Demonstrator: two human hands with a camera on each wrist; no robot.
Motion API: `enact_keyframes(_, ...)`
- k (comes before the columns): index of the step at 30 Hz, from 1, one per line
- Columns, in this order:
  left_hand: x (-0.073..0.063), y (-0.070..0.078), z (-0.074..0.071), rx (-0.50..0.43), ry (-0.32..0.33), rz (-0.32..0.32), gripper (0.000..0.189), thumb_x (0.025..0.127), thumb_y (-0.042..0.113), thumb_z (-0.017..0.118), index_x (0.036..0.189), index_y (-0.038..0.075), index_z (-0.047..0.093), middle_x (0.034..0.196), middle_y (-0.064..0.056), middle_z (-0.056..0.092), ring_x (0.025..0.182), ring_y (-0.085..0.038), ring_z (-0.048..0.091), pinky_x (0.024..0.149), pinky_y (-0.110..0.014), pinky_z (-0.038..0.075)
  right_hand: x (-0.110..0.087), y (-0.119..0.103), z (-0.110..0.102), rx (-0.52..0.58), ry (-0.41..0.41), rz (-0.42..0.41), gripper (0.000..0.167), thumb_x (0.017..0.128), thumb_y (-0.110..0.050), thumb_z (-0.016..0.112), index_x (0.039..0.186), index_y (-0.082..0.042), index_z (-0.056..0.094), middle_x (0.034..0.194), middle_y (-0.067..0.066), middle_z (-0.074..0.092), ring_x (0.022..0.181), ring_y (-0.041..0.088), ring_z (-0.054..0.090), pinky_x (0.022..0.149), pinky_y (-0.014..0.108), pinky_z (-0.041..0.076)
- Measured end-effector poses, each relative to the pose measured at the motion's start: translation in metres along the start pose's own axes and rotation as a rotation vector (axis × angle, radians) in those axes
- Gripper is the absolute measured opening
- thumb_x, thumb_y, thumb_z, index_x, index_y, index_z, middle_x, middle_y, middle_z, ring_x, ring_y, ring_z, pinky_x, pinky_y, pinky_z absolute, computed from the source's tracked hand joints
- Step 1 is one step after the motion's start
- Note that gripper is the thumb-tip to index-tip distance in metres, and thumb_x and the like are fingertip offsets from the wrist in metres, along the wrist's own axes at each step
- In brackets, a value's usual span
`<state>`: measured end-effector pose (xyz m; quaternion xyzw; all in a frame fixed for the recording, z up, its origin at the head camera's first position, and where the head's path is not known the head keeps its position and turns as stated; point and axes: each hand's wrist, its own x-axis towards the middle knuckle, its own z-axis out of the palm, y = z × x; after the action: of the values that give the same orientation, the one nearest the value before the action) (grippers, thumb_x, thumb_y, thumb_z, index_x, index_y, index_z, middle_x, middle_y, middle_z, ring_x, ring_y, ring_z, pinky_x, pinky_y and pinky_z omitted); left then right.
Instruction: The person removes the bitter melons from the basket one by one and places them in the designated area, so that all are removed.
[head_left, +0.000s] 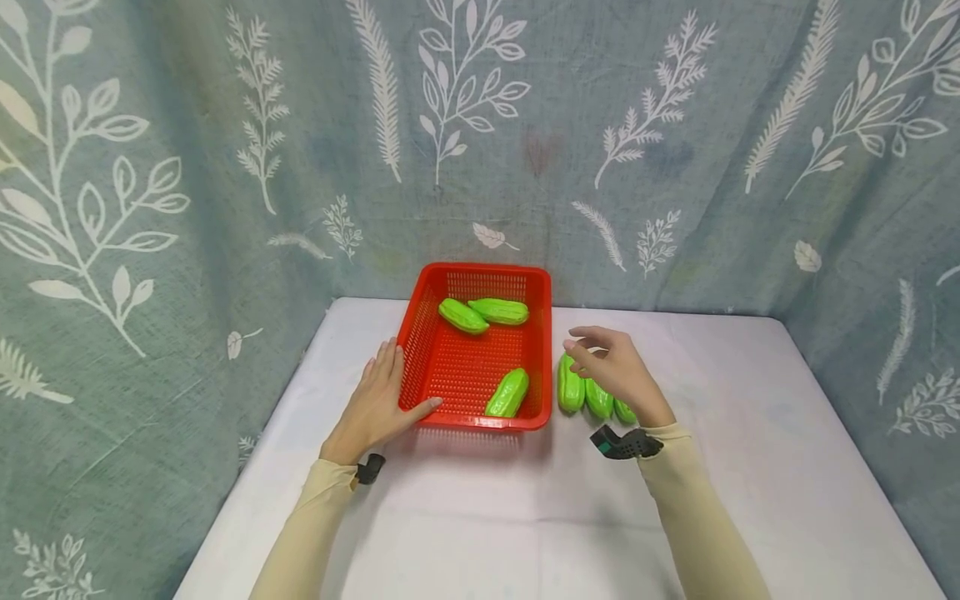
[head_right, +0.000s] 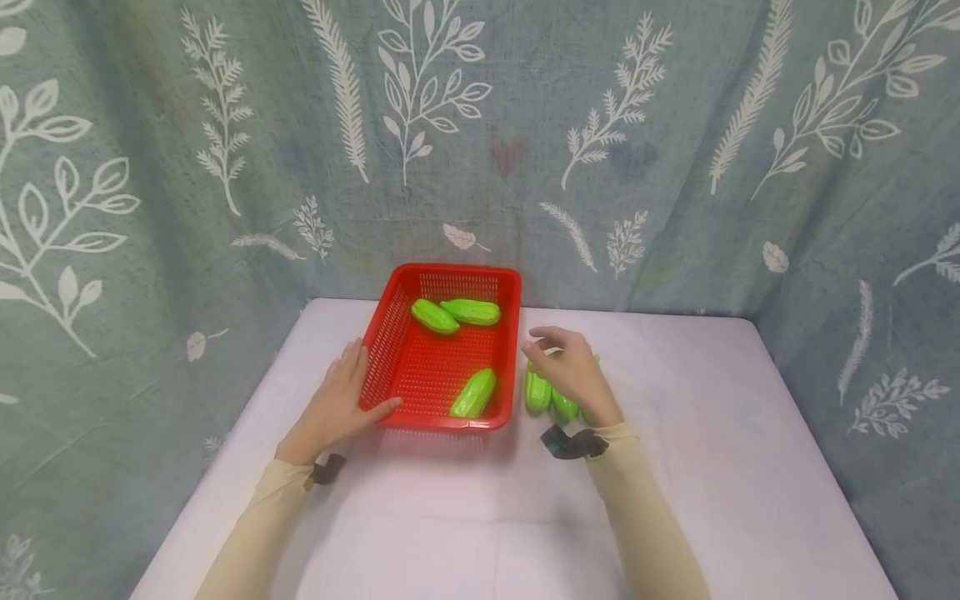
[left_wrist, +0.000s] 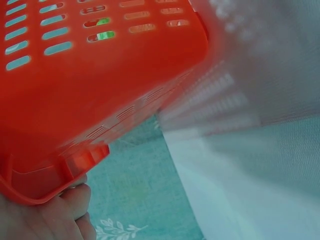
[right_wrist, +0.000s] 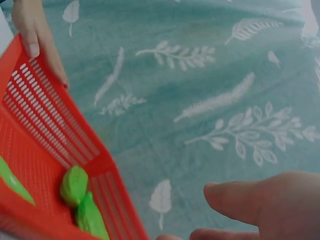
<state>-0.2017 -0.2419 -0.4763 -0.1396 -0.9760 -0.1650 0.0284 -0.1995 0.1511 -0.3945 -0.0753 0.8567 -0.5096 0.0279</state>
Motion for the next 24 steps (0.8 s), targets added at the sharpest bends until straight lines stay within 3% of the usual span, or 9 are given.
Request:
enact_keyframes(6, 0.001, -0.001, 0.001, 0.002, 0.009, 0.007, 0.121, 0.089, 0.082, 0.052, 0.163, -0.005, 0.011, 0.175, -0.017, -0.002, 0.164, -0.038, 0.004, 0.133, -0.055, 0.010, 0.018, -0.011, 0.020, -0.011, -0.068, -0.039, 0.049, 0.102, -0.030, 0.065, 0.140, 0.000, 0.061, 0.121, 0.022, 0.072, 0.084, 0.028, 0.075, 0.078, 0.041, 0.066)
enact_keyframes(10, 0.000, 0.000, 0.000, 0.001, 0.014, 0.007, 0.121, 0.089, 0.081, 0.052, 0.163, -0.005, 0.012, 0.175, -0.018, 0.000, 0.164, -0.038, 0.004, 0.133, -0.056, 0.011, 0.030, -0.013, 0.036, -0.021, -0.121, -0.019, 0.050, 0.101, -0.030, 0.066, 0.138, 0.003, 0.061, 0.117, 0.022, 0.072, 0.085, 0.033, 0.075, 0.076, 0.038, 0.065)
enact_keyframes(18, -0.001, 0.001, 0.000, -0.002, 0.010, 0.002, 0.121, 0.089, 0.080, 0.054, 0.163, -0.006, 0.010, 0.175, -0.020, 0.001, 0.163, -0.039, 0.005, 0.133, -0.055, 0.011, 0.051, -0.016, 0.065, -0.128, -0.208, 0.031, 0.057, 0.100, -0.030, 0.068, 0.142, 0.007, 0.056, 0.107, 0.021, 0.073, 0.086, 0.034, 0.076, 0.069, 0.029, 0.060)
enact_keyframes(24, -0.001, 0.002, 0.000, -0.006, 0.016, 0.005, 0.121, 0.089, 0.079, 0.055, 0.163, -0.006, 0.011, 0.175, -0.021, 0.002, 0.163, -0.039, 0.006, 0.133, -0.055, 0.011, 0.062, -0.019, 0.083, -0.243, -0.249, 0.047, 0.056, 0.100, -0.030, 0.069, 0.142, 0.006, 0.057, 0.115, 0.021, 0.075, 0.080, 0.028, 0.075, 0.072, 0.032, 0.058)
